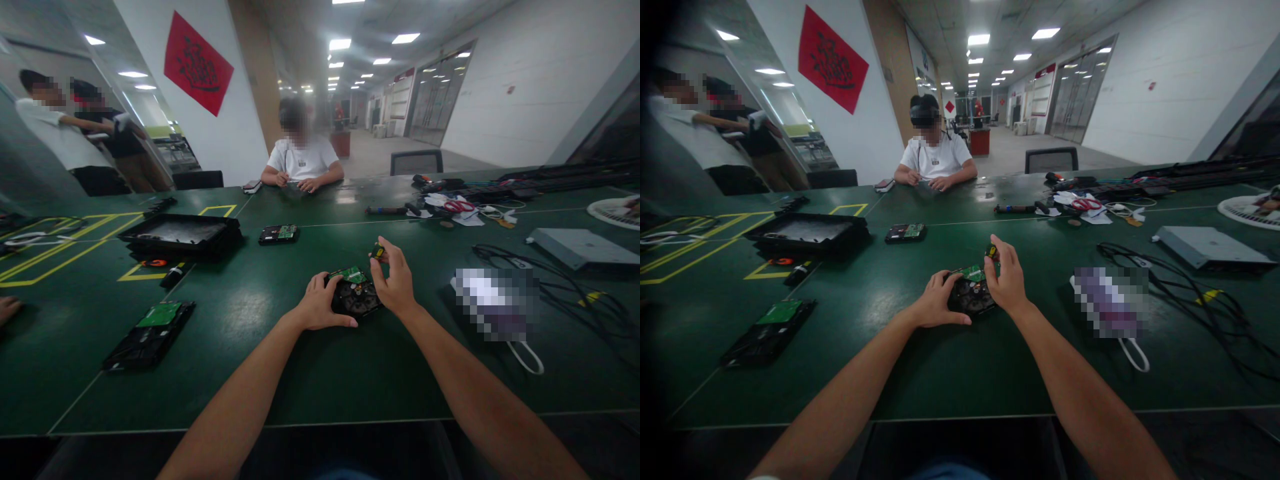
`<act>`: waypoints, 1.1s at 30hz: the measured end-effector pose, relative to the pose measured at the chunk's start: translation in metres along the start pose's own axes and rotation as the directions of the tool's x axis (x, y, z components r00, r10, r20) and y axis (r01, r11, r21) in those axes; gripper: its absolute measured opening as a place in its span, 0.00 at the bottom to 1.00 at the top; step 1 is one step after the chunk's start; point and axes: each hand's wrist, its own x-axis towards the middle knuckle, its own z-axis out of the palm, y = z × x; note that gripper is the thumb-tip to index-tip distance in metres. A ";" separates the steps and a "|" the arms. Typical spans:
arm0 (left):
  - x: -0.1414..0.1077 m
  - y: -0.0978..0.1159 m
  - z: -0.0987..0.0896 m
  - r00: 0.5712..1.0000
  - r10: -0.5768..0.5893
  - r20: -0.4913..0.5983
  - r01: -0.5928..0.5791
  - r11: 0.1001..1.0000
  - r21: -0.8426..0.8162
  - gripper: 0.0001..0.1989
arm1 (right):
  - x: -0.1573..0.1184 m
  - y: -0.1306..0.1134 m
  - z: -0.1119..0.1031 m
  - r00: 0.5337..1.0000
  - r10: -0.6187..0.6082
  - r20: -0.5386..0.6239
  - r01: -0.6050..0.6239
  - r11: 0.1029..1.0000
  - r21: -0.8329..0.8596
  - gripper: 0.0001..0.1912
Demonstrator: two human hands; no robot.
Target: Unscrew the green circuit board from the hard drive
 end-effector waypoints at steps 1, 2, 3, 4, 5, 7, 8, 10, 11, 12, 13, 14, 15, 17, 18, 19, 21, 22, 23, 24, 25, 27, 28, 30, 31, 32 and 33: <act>0.000 0.000 0.000 1.000 0.000 -0.002 0.000 1.000 0.002 0.67 | 0.000 0.001 0.001 1.000 0.012 0.011 -0.012 1.000 0.019 0.28; 0.000 0.001 0.000 1.000 0.000 -0.004 0.000 1.000 0.004 0.67 | -0.001 0.002 0.002 1.000 0.024 0.016 -0.025 0.999 0.032 0.29; 0.000 0.001 0.000 1.000 0.001 -0.007 -0.001 1.000 0.004 0.67 | -0.002 0.003 0.002 0.999 0.033 0.013 -0.033 0.999 0.034 0.29; 0.000 0.001 0.000 1.000 0.003 -0.010 -0.003 1.000 0.004 0.67 | -0.002 0.004 0.002 0.999 0.038 0.004 -0.038 0.999 0.026 0.29; 0.000 0.001 0.001 1.000 0.006 -0.013 -0.006 1.000 0.003 0.66 | -0.003 0.004 0.002 0.999 0.038 -0.008 -0.038 0.999 0.011 0.29; 0.000 0.000 0.002 1.000 0.011 -0.021 -0.011 1.000 0.005 0.66 | -0.003 0.004 0.001 0.999 0.028 -0.028 -0.029 0.999 -0.015 0.29; 0.000 -0.001 0.002 1.000 0.013 -0.025 -0.013 1.000 0.008 0.66 | -0.003 0.003 0.001 0.999 0.022 -0.033 -0.023 1.000 -0.022 0.29; 0.000 -0.001 0.002 1.000 0.015 -0.028 -0.015 1.000 0.010 0.66 | -0.002 0.002 0.000 1.000 0.018 -0.025 -0.018 1.000 -0.018 0.28; 0.000 -0.002 0.003 0.999 0.016 -0.028 -0.016 1.000 0.009 0.66 | -0.002 0.001 -0.001 1.000 0.021 -0.016 -0.021 1.000 -0.009 0.27; -0.001 -0.002 0.003 0.999 0.017 -0.028 -0.017 1.000 0.008 0.66 | -0.002 0.001 -0.001 1.000 0.028 -0.005 -0.028 1.000 0.004 0.27; -0.001 -0.002 0.002 0.999 0.018 -0.028 -0.017 1.000 0.009 0.66 | -0.002 0.000 0.000 0.999 0.038 0.008 -0.038 0.999 0.020 0.26; -0.001 -0.002 0.002 0.999 0.017 -0.028 -0.016 1.000 0.011 0.66 | -0.002 0.001 0.000 0.999 0.048 0.021 -0.049 0.998 0.039 0.26; -0.001 -0.001 0.002 1.000 0.016 -0.027 -0.015 1.000 0.014 0.66 | -0.002 0.001 0.001 0.998 0.057 0.032 -0.059 0.997 0.057 0.26; -0.001 -0.001 0.001 1.000 0.014 -0.021 -0.013 1.000 0.022 0.67 | -0.003 0.002 0.002 0.997 0.066 0.044 -0.070 0.994 0.080 0.26; -0.001 -0.001 0.001 1.000 0.015 -0.016 -0.014 1.000 0.024 0.67 | -0.003 0.003 0.002 0.997 0.067 0.042 -0.071 0.994 0.081 0.26; -0.001 -0.001 0.001 1.000 0.016 -0.014 -0.016 1.000 0.025 0.67 | -0.003 0.003 0.003 0.997 0.066 0.037 -0.069 0.995 0.075 0.27; -0.001 0.000 0.001 1.000 0.018 -0.013 -0.018 1.000 0.023 0.67 | -0.003 0.003 0.003 0.998 0.062 0.026 -0.064 0.996 0.055 0.27; -0.001 0.000 0.001 1.000 0.017 -0.014 -0.016 1.000 0.022 0.67 | -0.003 0.003 0.003 0.998 0.061 0.026 -0.062 0.997 0.051 0.28; -0.001 0.000 0.001 1.000 0.014 -0.014 -0.014 1.000 0.020 0.67 | -0.003 0.003 0.002 0.998 0.059 0.032 -0.060 0.996 0.058 0.28; -0.001 0.000 0.001 1.000 0.011 -0.012 -0.011 1.000 0.018 0.66 | -0.002 0.002 0.002 0.998 0.058 0.040 -0.061 0.995 0.074 0.28; -0.001 0.001 0.000 1.000 0.008 -0.011 -0.007 1.000 0.016 0.66 | -0.002 0.002 0.002 0.997 0.058 0.048 -0.063 0.994 0.093 0.28; -0.001 0.001 0.000 1.000 0.003 -0.012 -0.003 1.000 0.007 0.66 | -0.002 0.002 0.002 0.997 0.062 0.054 -0.068 0.991 0.118 0.29; -0.001 0.002 -0.001 1.000 0.002 -0.015 -0.002 1.000 0.001 0.66 | -0.002 0.002 0.002 0.997 0.064 0.049 -0.069 0.991 0.113 0.29; -0.001 0.002 -0.001 1.000 0.004 -0.018 -0.004 1.000 -0.008 0.66 | -0.002 0.002 0.001 0.998 0.060 0.024 -0.062 0.996 0.069 0.29; -0.001 0.002 -0.001 1.000 0.005 -0.017 -0.006 1.000 -0.009 0.66 | -0.002 0.002 0.001 0.999 0.053 0.010 -0.053 0.998 0.043 0.28; -0.001 0.002 -0.001 1.000 0.007 -0.014 -0.007 1.000 -0.008 0.66 | -0.002 0.001 0.001 0.999 0.044 -0.002 -0.044 0.999 0.021 0.28; -0.001 0.001 -0.001 1.000 0.008 -0.012 -0.008 1.000 -0.006 0.66 | -0.002 0.001 0.000 0.999 0.037 -0.008 -0.037 0.999 0.006 0.28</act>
